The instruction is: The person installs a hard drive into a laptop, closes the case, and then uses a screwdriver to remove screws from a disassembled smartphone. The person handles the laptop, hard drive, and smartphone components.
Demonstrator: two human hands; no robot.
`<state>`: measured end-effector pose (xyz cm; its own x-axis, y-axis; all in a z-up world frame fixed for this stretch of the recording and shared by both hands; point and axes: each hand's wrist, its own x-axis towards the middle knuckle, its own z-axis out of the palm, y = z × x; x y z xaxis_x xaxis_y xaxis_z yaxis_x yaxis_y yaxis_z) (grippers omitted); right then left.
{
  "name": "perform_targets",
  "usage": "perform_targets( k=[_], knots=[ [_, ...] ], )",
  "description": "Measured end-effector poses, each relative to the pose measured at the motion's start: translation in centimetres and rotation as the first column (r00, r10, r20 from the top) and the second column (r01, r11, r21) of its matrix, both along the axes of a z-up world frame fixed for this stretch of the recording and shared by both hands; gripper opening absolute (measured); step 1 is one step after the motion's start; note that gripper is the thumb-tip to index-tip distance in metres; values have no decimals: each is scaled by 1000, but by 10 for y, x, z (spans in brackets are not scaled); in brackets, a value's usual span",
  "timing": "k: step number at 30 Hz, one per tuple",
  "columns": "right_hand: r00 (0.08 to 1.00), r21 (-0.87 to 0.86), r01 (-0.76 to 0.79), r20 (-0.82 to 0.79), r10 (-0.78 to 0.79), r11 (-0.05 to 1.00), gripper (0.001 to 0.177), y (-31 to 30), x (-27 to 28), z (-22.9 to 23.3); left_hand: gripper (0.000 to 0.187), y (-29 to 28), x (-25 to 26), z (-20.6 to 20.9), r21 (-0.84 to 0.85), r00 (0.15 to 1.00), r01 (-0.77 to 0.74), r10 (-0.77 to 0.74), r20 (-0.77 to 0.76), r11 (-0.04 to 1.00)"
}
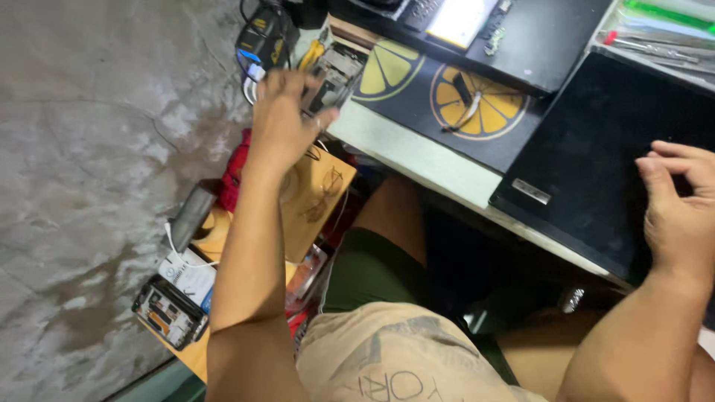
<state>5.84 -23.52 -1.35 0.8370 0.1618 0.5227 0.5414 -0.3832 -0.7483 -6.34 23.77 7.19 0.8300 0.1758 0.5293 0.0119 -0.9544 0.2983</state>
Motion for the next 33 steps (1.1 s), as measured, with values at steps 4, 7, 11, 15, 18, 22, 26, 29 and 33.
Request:
perform_targets(
  k=[4,7,11,15,18,22,26,29,33],
  knots=[
    [988,17,88,-126,-85,996,10,1,2,-3,68,31,2,-49,-89,971,-143,123,-203,986],
    [961,-1,146,-236,-142,989,16,2,3,-7,61,45,-1,-72,-225,957,-190,129,-260,956],
    [986,20,67,-156,-63,998,16,2,7,-10,53,62,0,-85,-354,990,-100,58,-128,930],
    [986,-20,93,-134,-95,995,16,2,8,-13,49,77,-1,-93,-565,999,-9,-10,-31,825],
    [998,-57,57,-32,-59,997,15,0,7,-13,44,80,1,-96,-840,1000,-19,10,-17,542],
    [969,-103,180,-151,-194,978,14,2,0,-4,37,84,-3,-86,-948,984,150,54,172,280],
    [973,-11,165,-161,-164,986,13,9,-3,5,48,70,-11,-65,-870,881,465,-12,473,-163],
    [990,20,100,-100,-97,995,10,11,-3,8,64,42,-12,-58,-774,840,482,-34,541,-412],
    [999,48,26,-34,-24,999,7,6,1,4,71,1,7,-72,-726,874,346,-79,480,-594]
  ],
)
